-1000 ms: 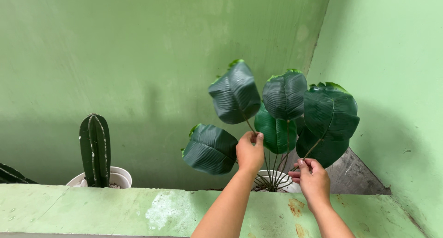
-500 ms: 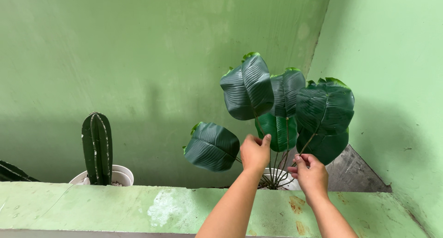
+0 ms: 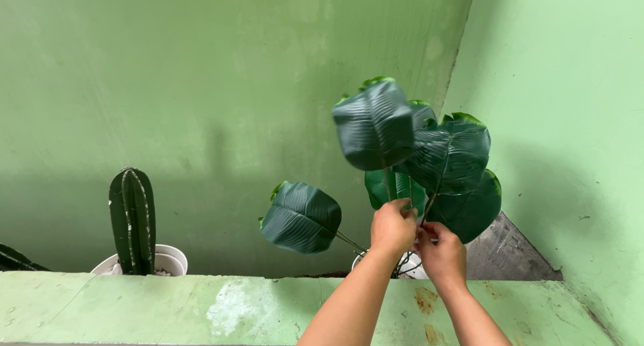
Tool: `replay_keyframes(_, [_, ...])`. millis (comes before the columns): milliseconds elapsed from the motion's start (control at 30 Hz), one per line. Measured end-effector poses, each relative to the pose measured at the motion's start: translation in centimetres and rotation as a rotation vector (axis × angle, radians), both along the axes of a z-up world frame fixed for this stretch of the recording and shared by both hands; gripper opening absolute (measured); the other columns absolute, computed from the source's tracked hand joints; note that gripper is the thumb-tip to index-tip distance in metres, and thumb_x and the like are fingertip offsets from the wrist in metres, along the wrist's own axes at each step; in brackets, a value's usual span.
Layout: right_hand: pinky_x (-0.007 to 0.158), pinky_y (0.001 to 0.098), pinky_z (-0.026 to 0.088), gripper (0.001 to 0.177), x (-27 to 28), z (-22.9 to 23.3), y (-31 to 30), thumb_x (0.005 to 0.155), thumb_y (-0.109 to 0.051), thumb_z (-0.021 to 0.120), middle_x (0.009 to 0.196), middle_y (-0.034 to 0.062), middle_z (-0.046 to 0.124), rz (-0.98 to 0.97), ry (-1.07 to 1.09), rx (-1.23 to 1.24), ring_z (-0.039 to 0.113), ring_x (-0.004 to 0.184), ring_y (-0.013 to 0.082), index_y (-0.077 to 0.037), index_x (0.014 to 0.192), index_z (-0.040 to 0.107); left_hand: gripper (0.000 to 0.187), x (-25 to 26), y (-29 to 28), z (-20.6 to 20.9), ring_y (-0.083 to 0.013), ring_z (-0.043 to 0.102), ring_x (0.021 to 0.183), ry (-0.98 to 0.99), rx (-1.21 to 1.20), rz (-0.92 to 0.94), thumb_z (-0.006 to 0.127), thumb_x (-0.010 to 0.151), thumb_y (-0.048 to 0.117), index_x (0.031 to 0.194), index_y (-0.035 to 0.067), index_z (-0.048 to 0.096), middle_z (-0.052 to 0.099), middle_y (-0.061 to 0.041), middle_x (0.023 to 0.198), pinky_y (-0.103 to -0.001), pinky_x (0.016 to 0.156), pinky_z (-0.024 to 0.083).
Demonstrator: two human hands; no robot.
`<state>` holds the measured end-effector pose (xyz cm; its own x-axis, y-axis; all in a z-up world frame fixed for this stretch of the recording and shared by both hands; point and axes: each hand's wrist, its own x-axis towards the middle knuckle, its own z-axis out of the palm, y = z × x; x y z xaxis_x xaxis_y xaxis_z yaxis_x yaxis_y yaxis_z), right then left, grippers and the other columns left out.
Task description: The person wipes a large green leaf with a blue cloth, then dips the cloth into a green bucket of water and continues wiping the leaf. The person then reattaches the cleaned leaf to the artificial plant and adjusts the other leaves.
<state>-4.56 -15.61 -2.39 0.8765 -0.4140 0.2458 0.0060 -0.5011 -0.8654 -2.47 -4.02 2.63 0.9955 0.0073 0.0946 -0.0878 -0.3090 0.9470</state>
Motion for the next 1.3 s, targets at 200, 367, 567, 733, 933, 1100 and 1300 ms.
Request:
replay_keyframes(200, [0.066, 0.0305, 0.058, 0.024, -0.1, -0.2, -0.6, 0.099, -0.021, 0.062, 0.092, 0.0088, 0.080, -0.029, 0.004, 0.042, 0.078, 0.077, 0.0157, -0.003, 0.111, 0.073, 0.033, 0.2, -1.0, 0.4, -0.0290, 0.074, 0.097, -0.011, -0.059, -0.001, 0.066, 0.093, 0.030, 0.118, 0.010, 0.074, 0.077, -0.012, 0.104, -0.040, 0.087, 0.056])
replay_keyframes(367, [0.068, 0.0327, 0.061, 0.023, 0.2, -0.9, -2.7, 0.101, -0.019, 0.057, 0.094, 0.0103, 0.076, -0.052, 0.065, 0.251, 0.076, 0.078, 0.0200, -0.002, 0.112, 0.069, 0.030, 1.6, -2.2, -1.5, -0.0373, 0.069, 0.100, -0.018, 0.049, 0.050, 0.064, 0.097, 0.032, 0.107, 0.006, 0.076, 0.074, -0.017, 0.103, -0.046, 0.087, 0.054])
replay_keyframes(567, [0.070, 0.0348, 0.058, 0.025, 0.9, -1.9, -4.2, 0.104, -0.020, 0.054, 0.095, 0.0135, 0.074, -0.021, 0.120, 0.349, 0.074, 0.080, 0.0217, -0.001, 0.116, 0.065, 0.024, 3.3, -2.7, -5.1, -0.0365, 0.070, 0.103, -0.131, 0.000, 0.055, 0.062, 0.093, 0.022, 0.107, 0.008, 0.075, 0.075, -0.017, 0.104, -0.044, 0.091, 0.055])
replay_keyframes(733, [0.069, 0.0349, 0.059, 0.021, 1.2, -2.1, -4.5, 0.103, -0.016, 0.056, 0.095, 0.0145, 0.073, -0.029, 0.068, 0.386, 0.074, 0.079, 0.0217, -0.002, 0.117, 0.062, 0.024, 2.4, -3.6, -6.9, -0.0362, 0.069, 0.107, -0.055, 0.144, -0.020, 0.065, 0.088, 0.014, 0.108, 0.006, 0.075, 0.074, -0.019, 0.109, -0.043, 0.094, 0.055])
replay_keyframes(933, [0.069, 0.0341, 0.058, 0.018, 0.4, -2.1, -5.8, 0.099, -0.011, 0.059, 0.099, 0.0125, 0.074, 0.000, -0.005, 0.398, 0.073, 0.081, 0.0205, -0.003, 0.114, 0.062, 0.024, 0.0, -4.2, -7.8, -0.0391, 0.067, 0.103, -0.098, 0.240, -0.293, 0.069, 0.087, 0.010, 0.111, 0.009, 0.074, 0.071, -0.020, 0.105, -0.046, 0.090, 0.053])
replay_keyframes(1100, [0.070, 0.0320, 0.057, 0.022, -0.1, -1.7, -7.3, 0.098, -0.012, 0.059, 0.106, 0.0085, 0.076, 0.073, -0.060, 0.390, 0.073, 0.085, 0.0177, -0.004, 0.119, 0.062, 0.026, -0.3, -5.4, -8.0, -0.0405, 0.067, 0.098, -0.160, 0.268, -0.215, 0.061, 0.086, 0.001, 0.105, 0.010, 0.077, 0.072, -0.019, 0.102, -0.048, 0.085, 0.054])
replay_keyframes(1300, [0.074, 0.0300, 0.056, 0.033, -0.5, -1.1, -10.0, 0.097, -0.014, 0.060, 0.106, 0.0062, 0.076, 0.210, 0.002, 0.311, 0.069, 0.086, 0.0155, -0.010, 0.130, 0.064, 0.025, 0.1, -5.8, -8.7, -0.0387, 0.069, 0.098, -0.211, 0.319, -0.274, 0.057, 0.091, 0.003, 0.103, 0.010, 0.077, 0.073, -0.019, 0.101, -0.047, 0.087, 0.054])
